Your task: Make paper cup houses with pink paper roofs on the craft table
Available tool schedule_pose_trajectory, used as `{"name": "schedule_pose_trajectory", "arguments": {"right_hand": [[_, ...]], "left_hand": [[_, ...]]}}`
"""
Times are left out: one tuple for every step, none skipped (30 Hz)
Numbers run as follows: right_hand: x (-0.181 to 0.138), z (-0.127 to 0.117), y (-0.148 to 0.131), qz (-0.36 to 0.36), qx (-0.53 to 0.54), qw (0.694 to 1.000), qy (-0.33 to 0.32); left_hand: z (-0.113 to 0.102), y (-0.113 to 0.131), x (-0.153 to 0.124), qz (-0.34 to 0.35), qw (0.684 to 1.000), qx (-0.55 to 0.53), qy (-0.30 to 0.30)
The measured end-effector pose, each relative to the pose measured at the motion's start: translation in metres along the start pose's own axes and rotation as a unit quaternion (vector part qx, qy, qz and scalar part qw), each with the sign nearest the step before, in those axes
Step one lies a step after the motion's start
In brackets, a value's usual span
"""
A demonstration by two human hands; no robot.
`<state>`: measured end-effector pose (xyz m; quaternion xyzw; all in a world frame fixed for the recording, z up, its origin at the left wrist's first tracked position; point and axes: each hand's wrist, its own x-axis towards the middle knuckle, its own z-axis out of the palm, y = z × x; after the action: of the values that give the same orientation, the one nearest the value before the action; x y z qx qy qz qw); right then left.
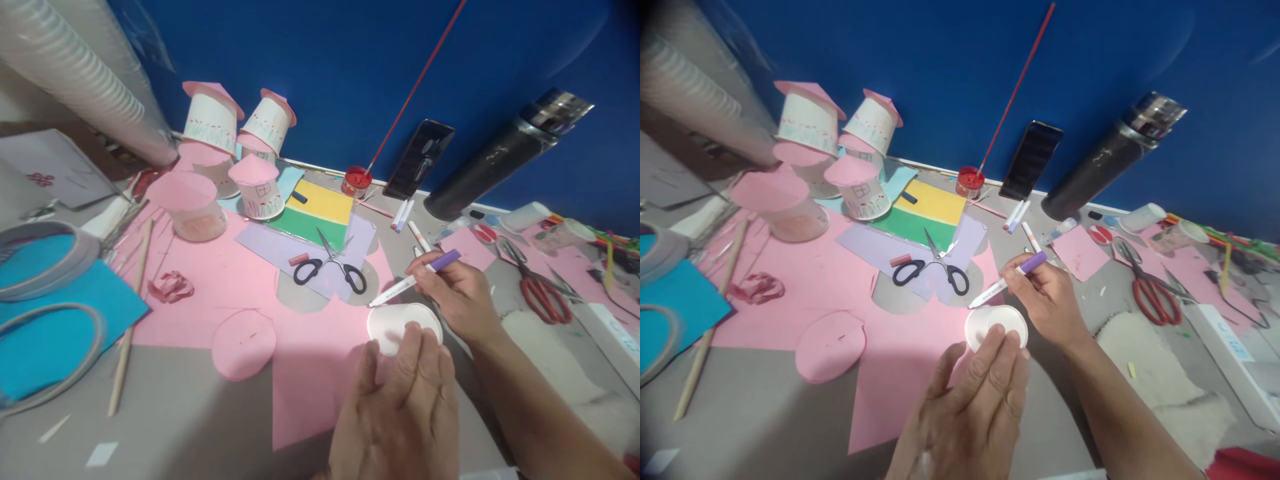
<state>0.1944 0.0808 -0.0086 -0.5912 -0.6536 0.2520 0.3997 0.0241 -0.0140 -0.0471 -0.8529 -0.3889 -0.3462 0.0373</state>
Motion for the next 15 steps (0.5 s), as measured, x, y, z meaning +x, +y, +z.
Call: {"name": "schedule_pose_trajectory", "arguments": {"right_hand": [[-0.0004, 0.0001, 0.0005, 0.0, -0.001, 1.0, -0.001], [-0.0009, 0.0001, 0.0008, 0.001, -0.001, 1.0, -0.003], [-0.0012, 0.0003, 0.0009, 0.0, 0.0, 1.0, -0.003], [-0.0016, 0.0005, 0.0008, 0.001, 0.002, 1.0, -0.003], [-0.0018, 0.0009, 0.0005, 0.001, 0.005, 1.0, -0.003], [-0.0021, 0.0013, 0.0001, 0.001, 0.006, 1.0, -0.004], [-0.0022, 0.0017, -0.0003, 0.002, 0.006, 1.0, -0.006], [-0.0023, 0.002, -0.0007, 0.002, 0.002, 1.0, -0.009], [-0.0023, 0.002, -0.0009, 0.001, -0.004, 1.0, -0.011], [-0.0022, 0.0019, -0.0008, 0.0, -0.011, 1.0, -0.011], [-0.0021, 0.0015, -0.0005, -0.002, -0.015, 1.0, -0.008], [-0.0019, 0.0009, 0.0, -0.005, -0.018, 1.0, -0.003], [-0.0019, 0.0002, 0.0006, -0.007, -0.017, 1.0, 0.006], [-0.002, -0.0003, 0.0012, -0.008, -0.014, 1.0, 0.014], [-0.0022, -0.0006, 0.0018, -0.009, -0.011, 1.0, 0.02]], "left_hand": [[-0.002, -0.0015, 0.0015, 0.002, 1.0, -0.002, -0.003], [-0.0039, -0.0027, 0.003, 0.001, 1.0, -0.004, -0.005], [-0.0055, -0.0037, 0.0045, 0.001, 1.0, -0.006, -0.005], [-0.0067, -0.0045, 0.0059, 0.001, 1.0, -0.006, -0.005], [-0.0076, -0.005, 0.0069, 0.001, 1.0, -0.006, -0.005], [-0.008, -0.0053, 0.0077, 0.0, 1.0, -0.007, -0.004], [-0.0083, -0.0056, 0.0081, 0.0, 1.0, -0.007, -0.004], [-0.0084, -0.0057, 0.0083, 0.0, 1.0, -0.008, -0.003], [-0.0085, -0.006, 0.0084, 0.001, 1.0, -0.01, -0.006], [-0.0087, -0.0064, 0.0085, 0.002, 1.0, -0.011, -0.008], [-0.0091, -0.0069, 0.0086, 0.004, 1.0, -0.011, -0.011], [-0.0096, -0.0075, 0.0088, 0.005, 1.0, -0.01, -0.014], [-0.0101, -0.0081, 0.0089, 0.007, 1.0, -0.009, -0.015], [-0.0106, -0.0086, 0.0089, 0.011, 1.0, -0.008, -0.016], [-0.0108, -0.0088, 0.0088, 0.014, 1.0, -0.008, -0.017]]}}
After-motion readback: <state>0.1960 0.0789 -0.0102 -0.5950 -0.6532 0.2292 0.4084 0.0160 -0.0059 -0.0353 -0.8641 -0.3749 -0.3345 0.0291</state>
